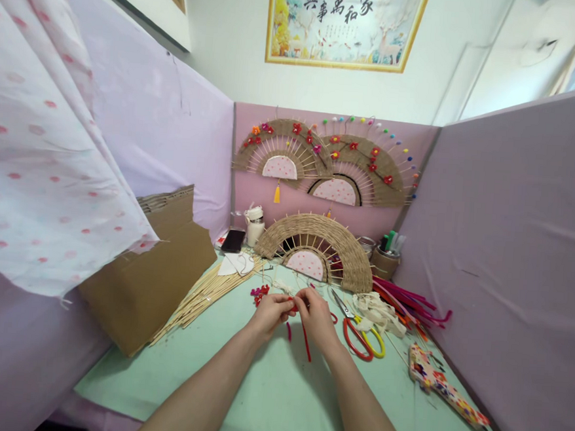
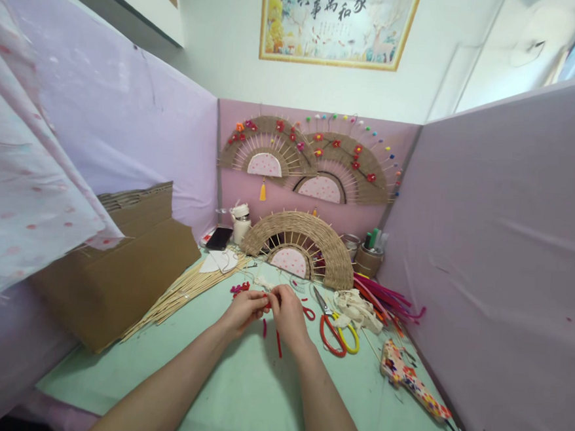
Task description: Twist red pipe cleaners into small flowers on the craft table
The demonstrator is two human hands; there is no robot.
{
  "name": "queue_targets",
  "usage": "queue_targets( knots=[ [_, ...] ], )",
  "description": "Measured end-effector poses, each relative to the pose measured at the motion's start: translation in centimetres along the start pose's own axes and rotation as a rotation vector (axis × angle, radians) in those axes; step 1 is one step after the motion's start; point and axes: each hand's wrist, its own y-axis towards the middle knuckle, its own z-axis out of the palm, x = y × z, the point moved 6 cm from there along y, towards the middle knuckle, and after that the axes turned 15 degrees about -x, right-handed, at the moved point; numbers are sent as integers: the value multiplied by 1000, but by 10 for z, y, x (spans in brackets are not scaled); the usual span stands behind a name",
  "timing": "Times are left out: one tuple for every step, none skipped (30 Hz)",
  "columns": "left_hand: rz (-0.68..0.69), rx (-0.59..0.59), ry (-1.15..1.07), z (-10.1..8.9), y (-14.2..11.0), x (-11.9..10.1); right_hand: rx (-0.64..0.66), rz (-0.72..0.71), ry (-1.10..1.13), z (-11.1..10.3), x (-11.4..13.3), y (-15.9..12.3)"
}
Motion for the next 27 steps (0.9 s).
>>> queue_targets(
  knots=[
    [2,1,-2,0,0,0,2,1,-2,0,0,0],
    [3,1,-4,0,1,1,4,3,-4,0,0,0],
    [4,0,-4,0,1,1,7,6,-7,0,0,0],
    [1,-1,-2,-1,1,1,8,9,-8,0,0,0],
    [1,-1,0,-1,1,1,9,10,-8,0,1,0],
    [2,-1,3,-1,0,1,10,10,-6,0,1,0],
    [4,-1,5,-1,0,1,11,9,-4,0,1,0],
    [4,-2,8,-1,0,0,11,7,-2,0,1,0],
    [5,-1,10,-1,0,0,11,5,-2,0,2,0],
    [6,0,12,-1,0,0,11,4,-2,0,2,0],
    [7,1,14,-1,0,0,10,5,-4,0,2,0],
    [8,2,16,-1,1,1,8,5,-5,0,2,0],
    [8,4,17,-1,1,1,8,5,-6,0,1,0],
    [8,5,16,0,1,1,7,3,-6,0,1,0],
    [7,5,14,0,1,2,7,1,-5,0,1,0],
    [6,4,12,0,2,2,5,-1,-4,0,1,0],
    [5,3,11,0,2,2,4,-3,-3,0,1,0],
    [5,0,10,0,2,2,4,-4,-3,0,1,0],
    [6,-3,8,0,2,2,2,-6,-2,0,2,0],
    [8,-5,7,0,2,2,-3,-8,1,0,2,0],
    [10,-8,5,0,2,3,-9,-12,8,-1,3,-1],
    [12,-12,5,0,3,3,-22,-15,18,-2,4,0],
    [11,-16,6,-1,3,4,-40,-16,31,-3,5,0],
    [11,-18,10,-1,4,5,-63,-14,45,-5,5,1],
    [14,-18,18,-1,5,7,-90,-10,59,-7,5,2],
    [21,-11,27,-1,5,8,-116,-7,72,-10,6,3],
    [35,-2,41,0,6,9,-143,-4,84,-13,7,5]
  ],
)
